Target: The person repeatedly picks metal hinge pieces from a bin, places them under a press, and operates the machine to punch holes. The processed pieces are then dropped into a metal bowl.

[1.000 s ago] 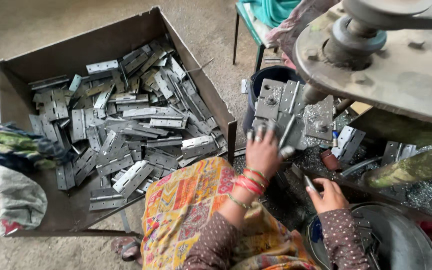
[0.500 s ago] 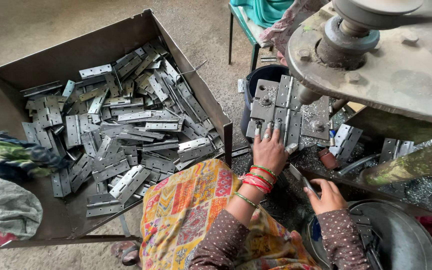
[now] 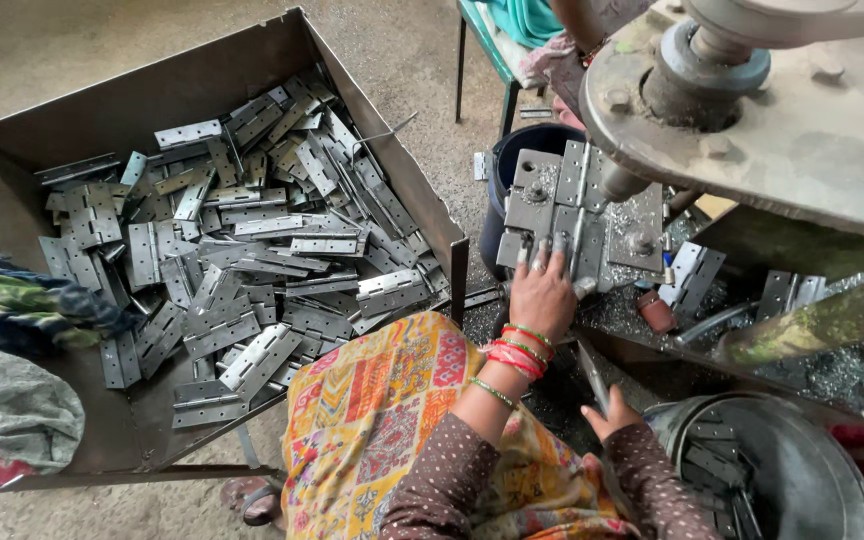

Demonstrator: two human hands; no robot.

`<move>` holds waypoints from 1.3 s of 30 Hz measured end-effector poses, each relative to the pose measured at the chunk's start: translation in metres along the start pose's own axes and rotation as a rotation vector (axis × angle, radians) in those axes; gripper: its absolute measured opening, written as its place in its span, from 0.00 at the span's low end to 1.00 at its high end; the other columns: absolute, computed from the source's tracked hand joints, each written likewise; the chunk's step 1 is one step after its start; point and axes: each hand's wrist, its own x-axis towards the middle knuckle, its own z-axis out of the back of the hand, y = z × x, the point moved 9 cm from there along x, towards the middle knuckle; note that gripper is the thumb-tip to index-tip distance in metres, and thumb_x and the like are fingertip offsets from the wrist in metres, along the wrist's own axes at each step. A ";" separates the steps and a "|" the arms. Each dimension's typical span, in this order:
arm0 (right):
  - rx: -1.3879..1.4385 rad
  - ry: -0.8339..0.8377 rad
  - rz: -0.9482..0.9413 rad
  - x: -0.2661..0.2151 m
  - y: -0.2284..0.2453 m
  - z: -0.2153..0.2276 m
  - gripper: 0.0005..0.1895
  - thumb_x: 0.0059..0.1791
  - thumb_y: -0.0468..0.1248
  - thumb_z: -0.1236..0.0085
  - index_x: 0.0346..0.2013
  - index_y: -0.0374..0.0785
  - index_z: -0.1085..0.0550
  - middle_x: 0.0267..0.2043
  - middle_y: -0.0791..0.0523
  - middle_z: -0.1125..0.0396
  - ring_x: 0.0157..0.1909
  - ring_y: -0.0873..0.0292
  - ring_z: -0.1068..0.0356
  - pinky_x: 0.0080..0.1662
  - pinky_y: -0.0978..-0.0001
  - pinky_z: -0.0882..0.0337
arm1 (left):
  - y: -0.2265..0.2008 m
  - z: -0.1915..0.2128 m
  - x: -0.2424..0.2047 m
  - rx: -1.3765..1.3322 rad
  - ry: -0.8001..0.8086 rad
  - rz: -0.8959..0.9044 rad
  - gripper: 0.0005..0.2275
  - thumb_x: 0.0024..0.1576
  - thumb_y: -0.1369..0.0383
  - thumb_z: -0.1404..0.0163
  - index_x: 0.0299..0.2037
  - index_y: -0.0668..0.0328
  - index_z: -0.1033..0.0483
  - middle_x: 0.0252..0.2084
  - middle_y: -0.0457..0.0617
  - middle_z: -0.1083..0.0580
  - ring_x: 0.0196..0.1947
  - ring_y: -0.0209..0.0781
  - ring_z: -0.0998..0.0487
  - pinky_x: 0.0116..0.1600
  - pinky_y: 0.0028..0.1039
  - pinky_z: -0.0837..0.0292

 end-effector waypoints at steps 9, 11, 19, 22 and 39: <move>-0.213 0.166 -0.149 0.022 -0.004 0.048 0.34 0.43 0.64 0.40 0.46 0.38 0.28 0.37 0.42 0.24 0.43 0.36 0.23 0.46 0.50 0.23 | 0.000 -0.022 0.036 0.090 0.082 0.036 0.13 0.59 0.67 0.55 0.43 0.63 0.18 0.58 0.55 0.29 0.66 0.54 0.33 0.71 0.46 0.43; -0.006 0.090 -0.086 0.004 0.004 0.032 0.33 0.41 0.61 0.40 0.47 0.38 0.30 0.36 0.43 0.25 0.39 0.37 0.22 0.42 0.48 0.23 | -0.001 -0.021 0.041 0.093 0.025 0.036 0.13 0.59 0.67 0.55 0.45 0.65 0.18 0.55 0.55 0.28 0.66 0.55 0.32 0.70 0.46 0.42; -0.060 -0.174 0.170 -0.006 0.020 0.021 0.45 0.39 0.58 0.35 0.55 0.26 0.36 0.41 0.34 0.30 0.40 0.30 0.27 0.40 0.46 0.26 | 0.003 -0.017 0.018 0.057 -0.009 0.003 0.13 0.58 0.69 0.56 0.46 0.66 0.19 0.57 0.55 0.28 0.64 0.53 0.29 0.67 0.46 0.39; -0.298 0.194 -0.126 0.026 -0.004 0.035 0.40 0.40 0.65 0.35 0.50 0.37 0.33 0.38 0.43 0.26 0.43 0.37 0.23 0.47 0.51 0.23 | 0.004 -0.007 0.034 0.080 -0.105 -0.011 0.14 0.55 0.69 0.55 0.44 0.66 0.19 0.56 0.54 0.27 0.63 0.51 0.29 0.66 0.46 0.40; -0.150 0.206 -0.139 0.025 -0.006 0.023 0.39 0.41 0.62 0.37 0.54 0.36 0.32 0.40 0.43 0.25 0.42 0.40 0.22 0.47 0.51 0.23 | 0.008 -0.015 0.058 -0.030 0.096 -0.012 0.12 0.56 0.69 0.56 0.40 0.58 0.17 0.64 0.52 0.31 0.68 0.51 0.34 0.71 0.53 0.48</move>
